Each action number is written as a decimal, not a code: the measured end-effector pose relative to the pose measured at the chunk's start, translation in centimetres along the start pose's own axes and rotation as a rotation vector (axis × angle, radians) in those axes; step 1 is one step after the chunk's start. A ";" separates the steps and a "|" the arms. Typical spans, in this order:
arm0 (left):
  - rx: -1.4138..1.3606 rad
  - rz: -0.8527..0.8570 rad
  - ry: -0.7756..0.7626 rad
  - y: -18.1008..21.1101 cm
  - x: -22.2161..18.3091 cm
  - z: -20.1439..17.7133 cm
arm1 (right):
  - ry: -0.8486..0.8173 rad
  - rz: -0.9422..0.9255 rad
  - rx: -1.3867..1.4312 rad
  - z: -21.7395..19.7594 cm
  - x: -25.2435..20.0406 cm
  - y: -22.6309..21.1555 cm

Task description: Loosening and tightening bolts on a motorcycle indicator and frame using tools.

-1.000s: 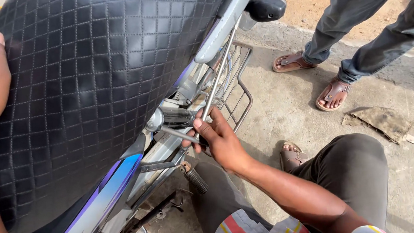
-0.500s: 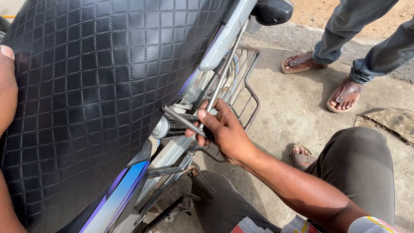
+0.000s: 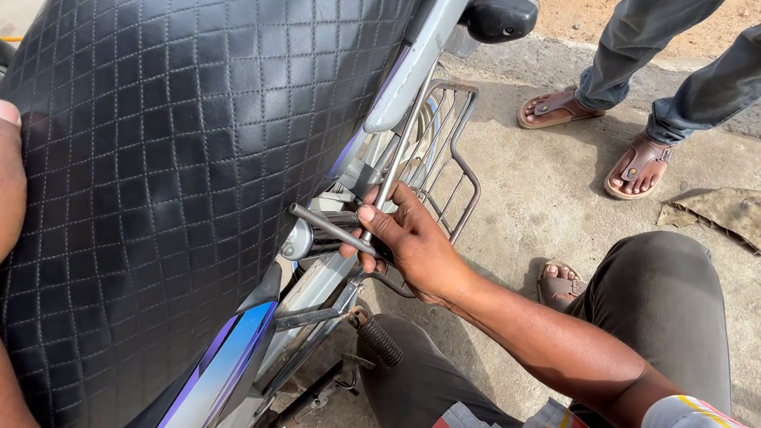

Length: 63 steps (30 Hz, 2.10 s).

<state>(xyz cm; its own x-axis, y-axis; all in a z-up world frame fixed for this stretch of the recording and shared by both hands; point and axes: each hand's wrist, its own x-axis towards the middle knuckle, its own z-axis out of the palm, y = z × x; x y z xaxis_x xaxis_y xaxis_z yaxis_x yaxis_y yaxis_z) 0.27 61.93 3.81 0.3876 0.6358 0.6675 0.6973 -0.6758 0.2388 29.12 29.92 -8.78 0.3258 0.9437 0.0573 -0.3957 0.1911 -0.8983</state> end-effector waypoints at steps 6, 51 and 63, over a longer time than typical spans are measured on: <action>-0.060 0.013 -0.023 0.4 -0.4 -0.3 | -0.008 0.045 0.156 0.5 0.2 -0.6; -0.693 -0.365 0.145 35.4 -22.1 8.9 | -0.365 0.130 0.932 -3.8 1.6 -0.6; -0.844 -0.299 0.279 36.5 -24.0 11.5 | -0.446 0.178 0.644 -7.7 2.0 -0.4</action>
<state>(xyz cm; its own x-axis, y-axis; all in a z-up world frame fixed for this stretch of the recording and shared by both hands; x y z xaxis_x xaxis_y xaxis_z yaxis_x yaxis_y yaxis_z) 23.38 26.30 -11.62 0.0282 0.7885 0.6143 0.0340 -0.6150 0.7878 36.50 29.62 -11.61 -0.1083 0.9676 0.2279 -0.8716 0.0178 -0.4899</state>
